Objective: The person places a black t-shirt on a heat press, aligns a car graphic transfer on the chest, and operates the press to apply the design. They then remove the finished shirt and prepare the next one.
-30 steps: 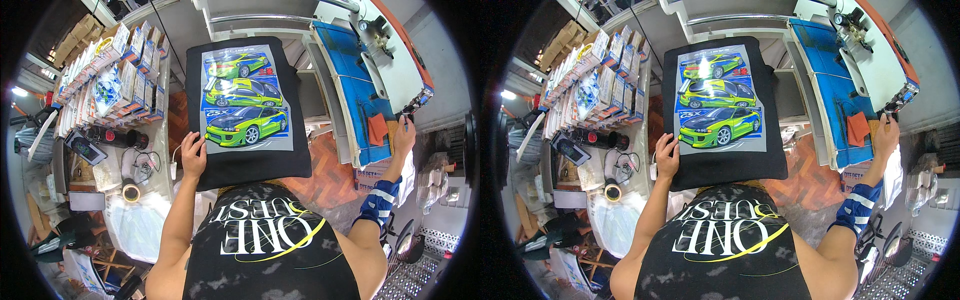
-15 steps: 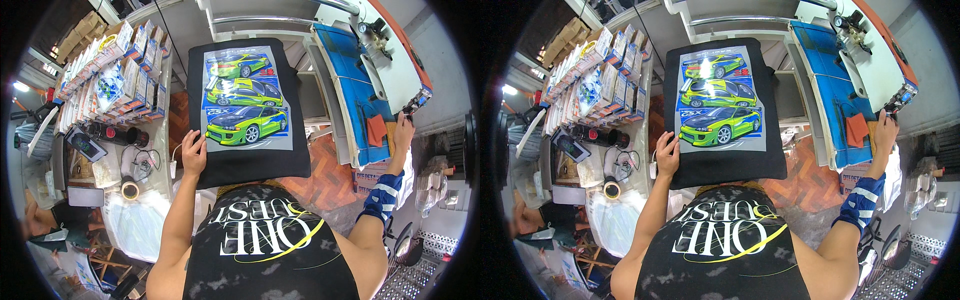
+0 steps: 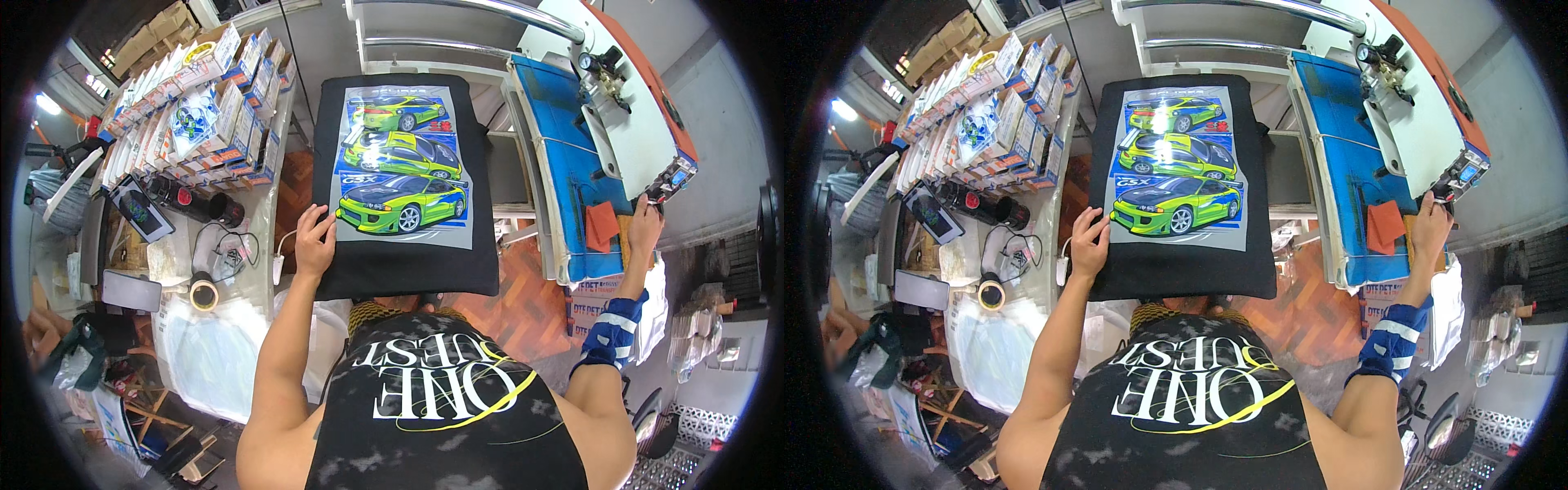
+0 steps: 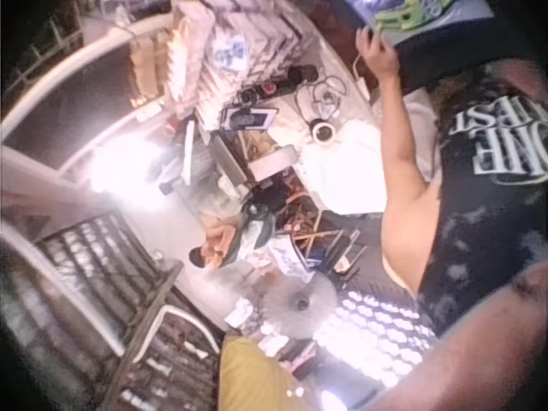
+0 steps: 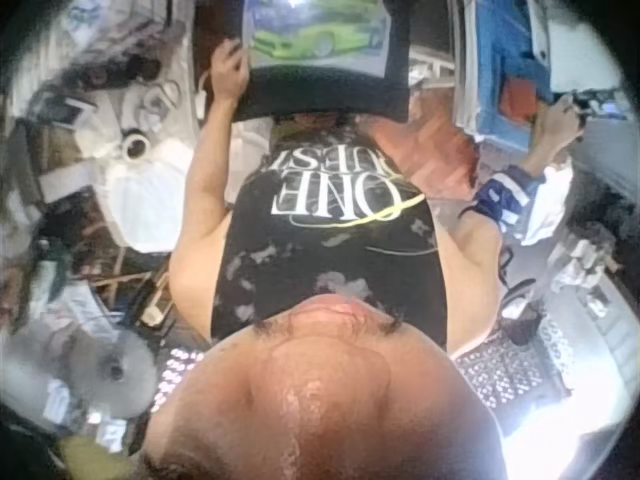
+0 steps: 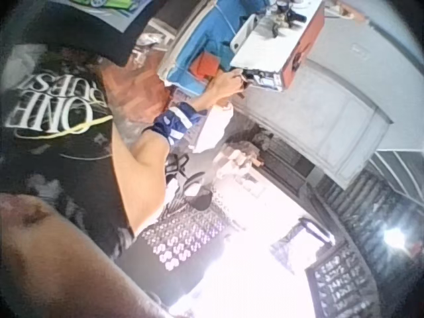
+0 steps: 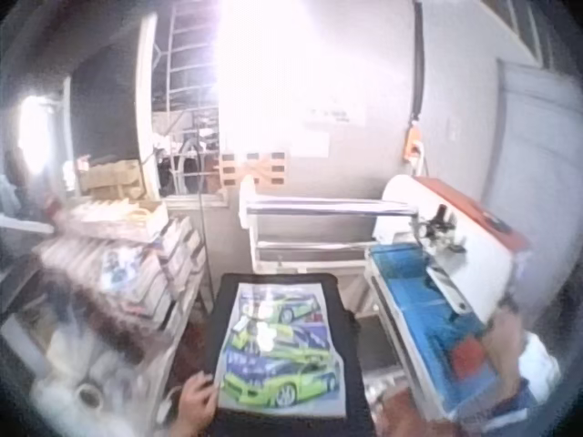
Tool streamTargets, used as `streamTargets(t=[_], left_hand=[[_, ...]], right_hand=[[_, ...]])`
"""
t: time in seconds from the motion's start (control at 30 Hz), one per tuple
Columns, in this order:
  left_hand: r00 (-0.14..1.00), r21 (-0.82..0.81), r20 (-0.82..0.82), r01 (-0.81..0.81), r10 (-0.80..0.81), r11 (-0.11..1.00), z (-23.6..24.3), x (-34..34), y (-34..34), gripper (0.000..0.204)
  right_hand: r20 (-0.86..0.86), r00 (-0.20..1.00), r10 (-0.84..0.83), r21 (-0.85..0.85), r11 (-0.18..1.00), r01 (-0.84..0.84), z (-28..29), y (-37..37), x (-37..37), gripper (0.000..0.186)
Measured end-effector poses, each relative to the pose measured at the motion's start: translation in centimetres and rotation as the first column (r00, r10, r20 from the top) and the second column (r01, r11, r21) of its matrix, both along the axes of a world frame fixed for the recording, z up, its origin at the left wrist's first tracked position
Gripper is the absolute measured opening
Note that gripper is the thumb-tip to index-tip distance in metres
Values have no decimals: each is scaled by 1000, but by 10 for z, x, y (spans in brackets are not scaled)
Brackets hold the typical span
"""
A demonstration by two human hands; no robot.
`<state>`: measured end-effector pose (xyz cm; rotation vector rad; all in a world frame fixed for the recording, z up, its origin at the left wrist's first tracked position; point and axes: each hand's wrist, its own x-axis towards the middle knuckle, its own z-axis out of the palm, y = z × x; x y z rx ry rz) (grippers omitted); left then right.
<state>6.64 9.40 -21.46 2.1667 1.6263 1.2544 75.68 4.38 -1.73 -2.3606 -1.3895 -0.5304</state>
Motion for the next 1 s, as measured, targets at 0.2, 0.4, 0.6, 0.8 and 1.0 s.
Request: streamTargets(t=[0.2, 0.4, 0.6, 0.8, 1.0], left_hand=[[999, -36, -30, 44, -45, 998, 13, 2, 3, 22], [968, -156, -229, 72, -107, 985, 10, -10, 40, 21], [991, -77, 105, -81, 89, 994, 17, -30, 18, 14], [857, -485, 268, -274, 439, 830, -85, -85, -85, 20], [884, -856, 66, -188, 463, 481, -227, -92, -257, 22]], right_hand=[[47, 990, 133, 73, 988, -136, 8, -4, -76, 49], [96, 950, 297, 141, 941, -308, 3, -10, -174, 33], [142, 941, 306, 294, 895, -336, 16, -15, -257, 65], [19, 796, 605, 458, 702, -544, 28, 11, -322, 124], [130, 756, 641, 422, 654, -628, 30, 21, -380, 121]])
